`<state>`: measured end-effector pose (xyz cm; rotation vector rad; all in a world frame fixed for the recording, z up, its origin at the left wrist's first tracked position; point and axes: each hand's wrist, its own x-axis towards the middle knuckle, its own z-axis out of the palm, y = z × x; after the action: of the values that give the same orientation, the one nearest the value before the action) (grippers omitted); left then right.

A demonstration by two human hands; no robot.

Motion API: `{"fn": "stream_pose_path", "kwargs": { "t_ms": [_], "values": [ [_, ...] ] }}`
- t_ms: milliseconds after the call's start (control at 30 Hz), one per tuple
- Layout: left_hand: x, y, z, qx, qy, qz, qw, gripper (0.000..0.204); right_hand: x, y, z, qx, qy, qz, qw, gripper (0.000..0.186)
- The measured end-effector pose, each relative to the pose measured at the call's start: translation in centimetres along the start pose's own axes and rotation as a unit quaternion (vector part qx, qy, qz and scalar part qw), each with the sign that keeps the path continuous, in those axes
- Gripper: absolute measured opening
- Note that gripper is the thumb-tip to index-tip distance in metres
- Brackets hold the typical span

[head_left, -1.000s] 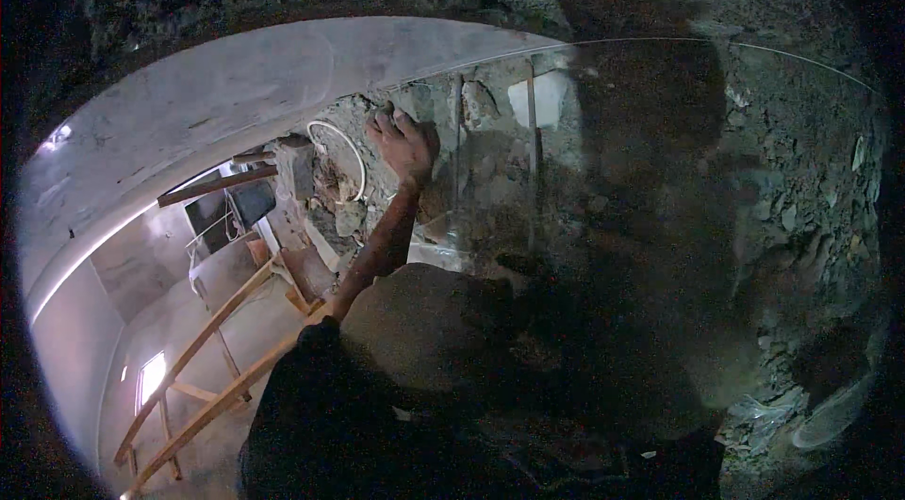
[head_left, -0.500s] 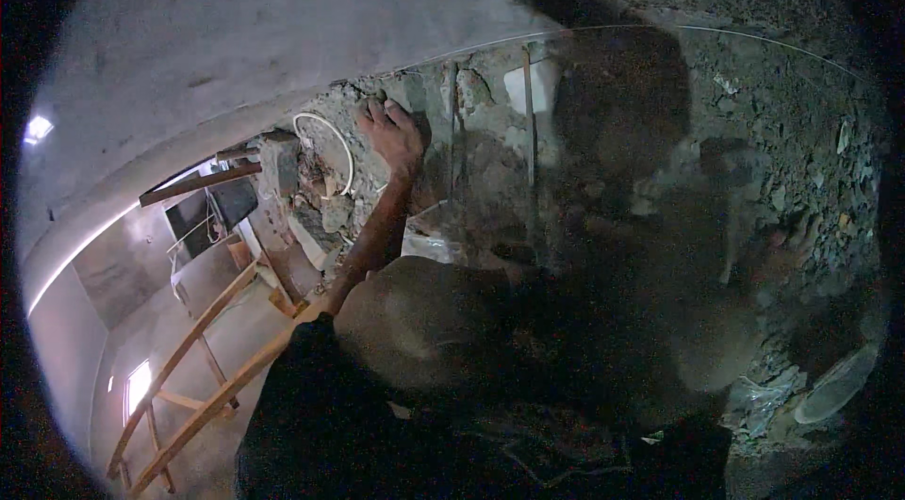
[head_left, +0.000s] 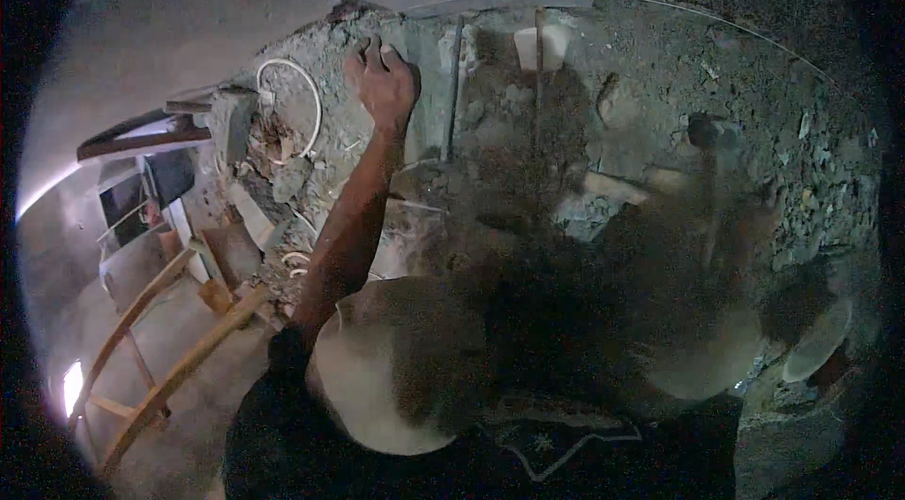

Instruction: The person installs wall tiles by tapping them into place with a mallet and pressing them into alignment by hand.

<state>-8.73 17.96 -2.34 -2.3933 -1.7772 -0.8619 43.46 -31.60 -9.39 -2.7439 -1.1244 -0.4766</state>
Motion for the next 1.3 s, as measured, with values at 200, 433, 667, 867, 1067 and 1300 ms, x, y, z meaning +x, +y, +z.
{"fn": "stream_pose_path", "kwargs": {
  "t_ms": [200,433,667,867,1067,1300],
  "values": [
    [-0.4,-1.2,-1.6,-0.111,0.033,-0.075,0.990,0.044,3.1,-0.6,-3.7,0.109,-0.129,0.038,0.985,0.042],
    [2.1,0.3,-4.3,-0.265,-0.033,-0.126,0.955,0.042,13.6,-4.4,-10.6,0.240,-0.374,0.016,0.896,0.040],
    [4.6,0.4,-2.9,-0.223,-0.058,-0.072,0.970,0.050,19.7,-16.1,-11.7,0.150,-0.380,-0.319,0.855,0.042],
    [5.8,1.7,-3.5,-0.245,-0.049,-0.105,0.963,0.052,19.9,-31.6,-11.9,0.135,-0.328,-0.440,0.825,0.050],
    [6.9,1.6,-2.7,-0.318,-0.061,-0.113,0.939,0.067,19.0,-40.4,-6.6,0.213,-0.356,-0.485,0.770,0.044],
    [8.0,0.5,-2.9,-0.254,-0.055,-0.089,0.961,0.077,10.9,-48.2,-4.8,0.407,-0.324,-0.351,0.779,0.036]
  ]
}}
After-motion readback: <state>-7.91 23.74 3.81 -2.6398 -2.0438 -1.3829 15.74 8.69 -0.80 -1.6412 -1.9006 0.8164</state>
